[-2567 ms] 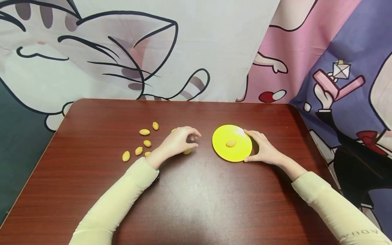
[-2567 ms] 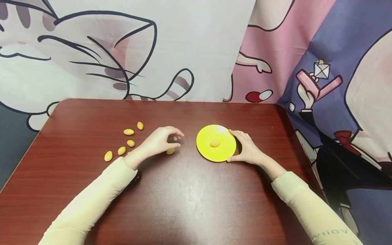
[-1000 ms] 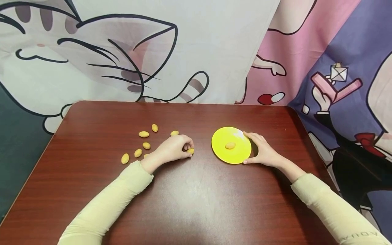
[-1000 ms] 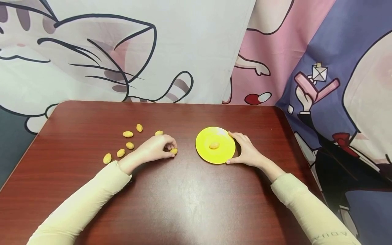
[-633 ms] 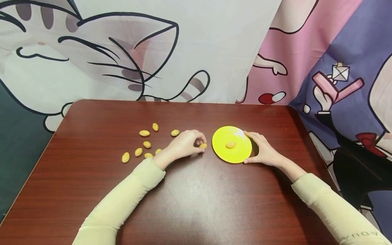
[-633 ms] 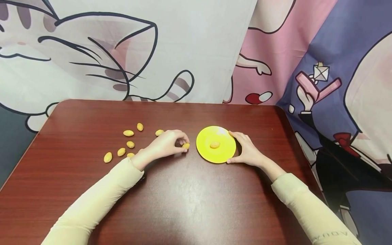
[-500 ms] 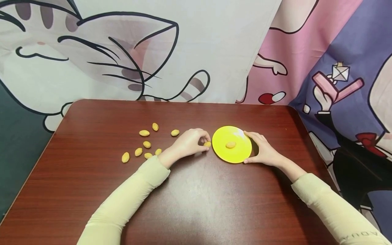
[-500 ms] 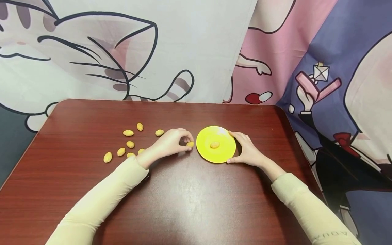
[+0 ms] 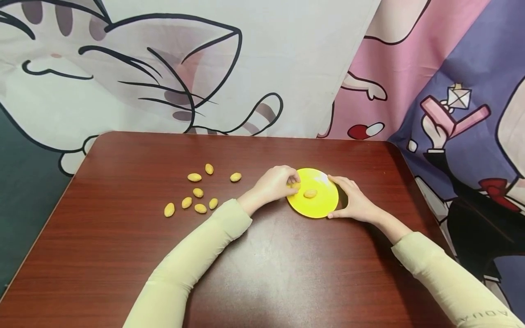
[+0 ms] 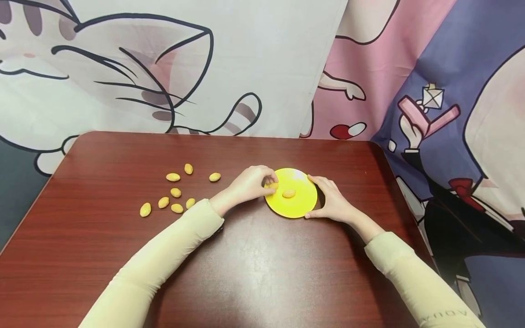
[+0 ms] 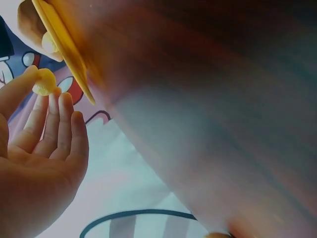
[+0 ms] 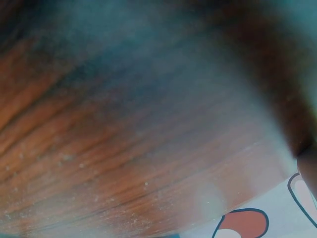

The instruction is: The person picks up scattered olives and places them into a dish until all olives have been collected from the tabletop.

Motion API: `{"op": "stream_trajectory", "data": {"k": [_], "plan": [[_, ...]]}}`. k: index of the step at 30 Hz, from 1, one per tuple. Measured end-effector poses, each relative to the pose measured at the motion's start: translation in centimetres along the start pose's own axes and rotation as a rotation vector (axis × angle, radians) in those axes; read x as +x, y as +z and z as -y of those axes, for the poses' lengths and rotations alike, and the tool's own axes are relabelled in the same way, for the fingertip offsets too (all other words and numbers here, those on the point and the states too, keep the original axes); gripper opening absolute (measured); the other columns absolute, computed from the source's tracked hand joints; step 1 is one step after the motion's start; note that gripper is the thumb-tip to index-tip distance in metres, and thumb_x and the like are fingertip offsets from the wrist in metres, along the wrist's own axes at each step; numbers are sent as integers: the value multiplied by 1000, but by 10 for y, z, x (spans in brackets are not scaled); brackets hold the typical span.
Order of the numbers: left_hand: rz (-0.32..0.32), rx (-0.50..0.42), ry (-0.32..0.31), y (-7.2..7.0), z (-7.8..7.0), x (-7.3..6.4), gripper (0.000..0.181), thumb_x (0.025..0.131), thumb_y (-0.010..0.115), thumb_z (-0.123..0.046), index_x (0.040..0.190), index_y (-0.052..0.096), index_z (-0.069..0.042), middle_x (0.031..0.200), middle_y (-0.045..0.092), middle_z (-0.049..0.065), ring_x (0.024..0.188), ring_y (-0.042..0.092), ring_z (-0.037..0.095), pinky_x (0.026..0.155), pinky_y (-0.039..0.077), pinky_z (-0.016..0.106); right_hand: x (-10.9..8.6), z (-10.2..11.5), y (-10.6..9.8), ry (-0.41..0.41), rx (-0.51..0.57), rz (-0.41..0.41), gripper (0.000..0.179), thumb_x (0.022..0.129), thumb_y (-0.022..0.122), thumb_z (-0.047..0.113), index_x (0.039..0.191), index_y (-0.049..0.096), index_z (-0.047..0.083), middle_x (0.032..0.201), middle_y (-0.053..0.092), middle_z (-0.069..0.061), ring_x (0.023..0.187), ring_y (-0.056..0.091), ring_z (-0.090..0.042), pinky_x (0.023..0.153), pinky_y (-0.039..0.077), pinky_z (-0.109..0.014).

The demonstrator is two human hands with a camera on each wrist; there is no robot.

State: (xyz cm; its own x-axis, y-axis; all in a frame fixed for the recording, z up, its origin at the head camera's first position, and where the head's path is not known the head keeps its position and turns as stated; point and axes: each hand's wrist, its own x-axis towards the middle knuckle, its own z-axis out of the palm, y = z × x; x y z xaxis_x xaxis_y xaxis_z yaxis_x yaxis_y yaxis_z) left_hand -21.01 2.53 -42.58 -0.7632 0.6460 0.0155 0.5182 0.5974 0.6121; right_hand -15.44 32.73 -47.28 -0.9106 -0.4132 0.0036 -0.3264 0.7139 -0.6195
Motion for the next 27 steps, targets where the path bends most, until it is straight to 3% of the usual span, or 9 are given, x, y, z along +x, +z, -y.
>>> {"op": "stream_trajectory", "data": {"k": [11, 27], "plan": [[36, 41, -2, 10, -10, 18, 18, 94, 80, -13, 111, 79, -8, 106, 77, 7, 99, 68, 20, 93, 58, 32, 1, -1, -1, 21, 1, 17, 118, 69, 100, 29, 163, 34, 2, 161, 39, -25, 148, 31, -46, 117, 28, -71], [103, 103, -20, 13, -10, 20, 17, 94, 80, -14, 110, 79, -9, 106, 78, 5, 101, 70, 20, 93, 57, 32, 0, -1, 0, -18, -2, -8, 118, 67, 102, 27, 161, 36, 0, 158, 42, -27, 145, 33, -48, 115, 29, -71]]}}
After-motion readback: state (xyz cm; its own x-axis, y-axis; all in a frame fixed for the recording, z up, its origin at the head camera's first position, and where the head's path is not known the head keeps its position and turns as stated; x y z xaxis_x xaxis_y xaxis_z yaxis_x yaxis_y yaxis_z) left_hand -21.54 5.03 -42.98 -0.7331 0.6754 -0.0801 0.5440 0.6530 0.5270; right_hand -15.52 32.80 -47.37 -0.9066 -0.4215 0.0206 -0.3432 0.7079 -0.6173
